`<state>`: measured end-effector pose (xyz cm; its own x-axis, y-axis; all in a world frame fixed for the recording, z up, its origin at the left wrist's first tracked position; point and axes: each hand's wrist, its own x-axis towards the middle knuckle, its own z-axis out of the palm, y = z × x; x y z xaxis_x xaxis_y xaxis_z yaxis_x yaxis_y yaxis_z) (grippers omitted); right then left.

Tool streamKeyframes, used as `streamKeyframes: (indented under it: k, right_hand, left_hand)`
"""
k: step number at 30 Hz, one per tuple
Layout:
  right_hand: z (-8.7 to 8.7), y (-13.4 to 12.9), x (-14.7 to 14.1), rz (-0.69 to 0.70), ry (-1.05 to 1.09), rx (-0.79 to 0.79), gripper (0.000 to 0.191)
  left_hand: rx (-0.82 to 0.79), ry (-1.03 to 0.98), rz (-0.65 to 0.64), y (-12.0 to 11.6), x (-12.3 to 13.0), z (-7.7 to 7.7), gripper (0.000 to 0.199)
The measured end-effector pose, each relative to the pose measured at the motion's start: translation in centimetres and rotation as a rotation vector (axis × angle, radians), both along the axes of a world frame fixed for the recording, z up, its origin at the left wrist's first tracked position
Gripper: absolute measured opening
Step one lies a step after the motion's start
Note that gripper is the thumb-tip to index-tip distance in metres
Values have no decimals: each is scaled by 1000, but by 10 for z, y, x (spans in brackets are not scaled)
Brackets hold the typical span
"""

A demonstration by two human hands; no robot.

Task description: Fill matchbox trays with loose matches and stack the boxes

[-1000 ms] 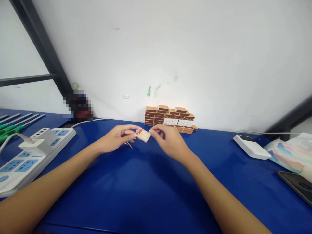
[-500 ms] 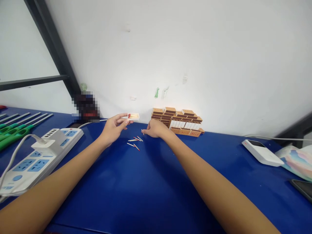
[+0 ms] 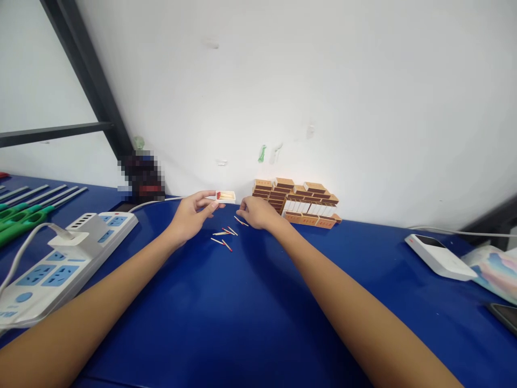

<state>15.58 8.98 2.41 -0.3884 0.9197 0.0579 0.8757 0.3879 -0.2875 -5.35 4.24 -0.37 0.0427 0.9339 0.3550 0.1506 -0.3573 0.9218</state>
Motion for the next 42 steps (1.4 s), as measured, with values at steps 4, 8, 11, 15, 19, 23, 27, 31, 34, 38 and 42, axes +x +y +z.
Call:
streamKeyframes:
  k: [4, 8, 11, 15, 19, 23, 27, 31, 34, 38, 42]
  right_hand:
    - [1, 5, -11, 5, -26, -33, 25]
    - [0, 5, -23, -3, -43, -48, 21]
    - [3, 3, -23, 19, -28, -55, 22]
    - [7, -3, -9, 40, 104, -6, 15]
    - [1, -14, 10, 70, 519, -134, 10]
    - [-15, -26, 18, -16, 738, -168, 9]
    - [-32, -32, 19, -66, 672, 1, 12]
    - [-42, -33, 22, -77, 438, 117, 11]
    - [-47, -33, 25, -55, 355, 152, 9]
    - [-48, -32, 24, -14, 329, 178, 10]
    - [-43, -29, 19, -34, 246, 93, 12]
  left_hand:
    - [5, 24, -13, -1, 1, 0, 43]
    - [0, 21, -11, -1, 0, 0, 43]
    - [-6, 6, -4, 0, 0, 0, 45]
    - [0, -8, -13, 1, 0, -1, 45]
    - [-2, -4, -17, 0, 1, -2, 44]
    - [-21, 6, -12, -1, 1, -1, 45]
    - [-10, 29, 11, -2, 0, 1, 43]
    - [-20, 32, 14, -3, 1, 2, 43]
    - [-37, 33, 13, -4, 2, 3, 41]
    - [-29, 36, -3, -5, 2, 2, 40]
    - [-4, 77, -13, -3, 1, 1, 41]
